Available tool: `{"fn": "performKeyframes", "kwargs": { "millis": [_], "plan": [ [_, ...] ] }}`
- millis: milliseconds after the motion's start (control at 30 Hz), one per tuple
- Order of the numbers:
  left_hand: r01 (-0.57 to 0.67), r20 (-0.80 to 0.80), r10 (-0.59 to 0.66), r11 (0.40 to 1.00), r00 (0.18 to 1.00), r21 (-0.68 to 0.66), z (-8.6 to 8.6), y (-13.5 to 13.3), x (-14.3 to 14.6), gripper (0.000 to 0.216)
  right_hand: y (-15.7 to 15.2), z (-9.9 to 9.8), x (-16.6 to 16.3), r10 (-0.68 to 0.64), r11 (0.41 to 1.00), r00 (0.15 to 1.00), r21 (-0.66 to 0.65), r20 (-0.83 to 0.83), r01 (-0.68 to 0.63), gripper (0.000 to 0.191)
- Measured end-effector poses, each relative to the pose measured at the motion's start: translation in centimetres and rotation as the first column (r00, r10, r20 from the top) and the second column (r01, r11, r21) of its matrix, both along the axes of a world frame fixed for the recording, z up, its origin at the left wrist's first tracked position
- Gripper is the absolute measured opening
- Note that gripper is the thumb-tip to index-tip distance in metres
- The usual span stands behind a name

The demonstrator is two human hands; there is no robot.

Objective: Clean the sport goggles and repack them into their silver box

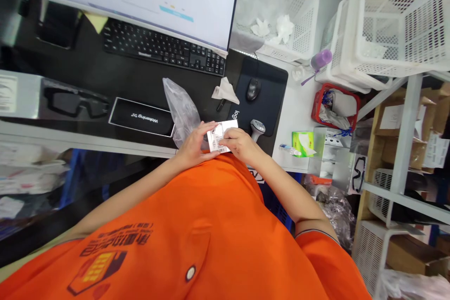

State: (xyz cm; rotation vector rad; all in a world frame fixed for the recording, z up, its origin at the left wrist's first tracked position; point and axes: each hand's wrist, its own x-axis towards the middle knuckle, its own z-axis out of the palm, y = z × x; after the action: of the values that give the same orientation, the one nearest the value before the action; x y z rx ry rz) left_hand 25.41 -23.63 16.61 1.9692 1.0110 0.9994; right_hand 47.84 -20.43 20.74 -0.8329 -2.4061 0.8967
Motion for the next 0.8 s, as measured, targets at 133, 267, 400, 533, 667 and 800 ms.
{"fn": "performKeyframes", "kwargs": {
  "millis": [133, 267, 400, 533, 667, 800],
  "plan": [
    [0.005, -0.008, -0.005, 1.0, 1.0, -0.009, 0.0, 0.0, 0.0, 0.086, 0.2, 0.3, 0.3, 0.03, 0.998, 0.999, -0.057, -0.013, -0.031, 0.027],
    [0.014, -0.006, -0.014, 1.0, 1.0, -0.015, -0.1, 0.1, -0.1, 0.086, 0.2, 0.8, 0.5, -0.055, 0.985, 0.995, -0.166, -0.08, 0.041, 0.023],
    [0.003, 0.015, -0.003, 1.0, 1.0, 0.011, -0.1, 0.2, -0.1, 0.086, 0.2, 0.8, 0.1, -0.094, 0.991, 0.996, -0.093, 0.003, 0.094, 0.014],
    [0.003, 0.021, -0.003, 1.0, 1.0, 0.013, 0.0, 0.3, -0.1, 0.086, 0.5, 1.0, -0.6, -0.041, 0.999, 0.993, -0.013, 0.109, 0.042, 0.013],
    [-0.005, 0.031, 0.005, 1.0, 0.999, -0.003, -0.2, 0.2, -0.2, 0.086, 0.8, 1.8, -1.3, 0.012, 0.986, 0.972, 0.157, 0.236, -0.05, 0.021],
    [-0.014, 0.031, 0.014, 1.0, 0.999, -0.022, -0.2, 0.1, -0.2, 0.084, 1.0, 2.7, -2.1, 0.055, 0.929, 0.898, 0.308, 0.436, -0.207, 0.024]
  ]
}}
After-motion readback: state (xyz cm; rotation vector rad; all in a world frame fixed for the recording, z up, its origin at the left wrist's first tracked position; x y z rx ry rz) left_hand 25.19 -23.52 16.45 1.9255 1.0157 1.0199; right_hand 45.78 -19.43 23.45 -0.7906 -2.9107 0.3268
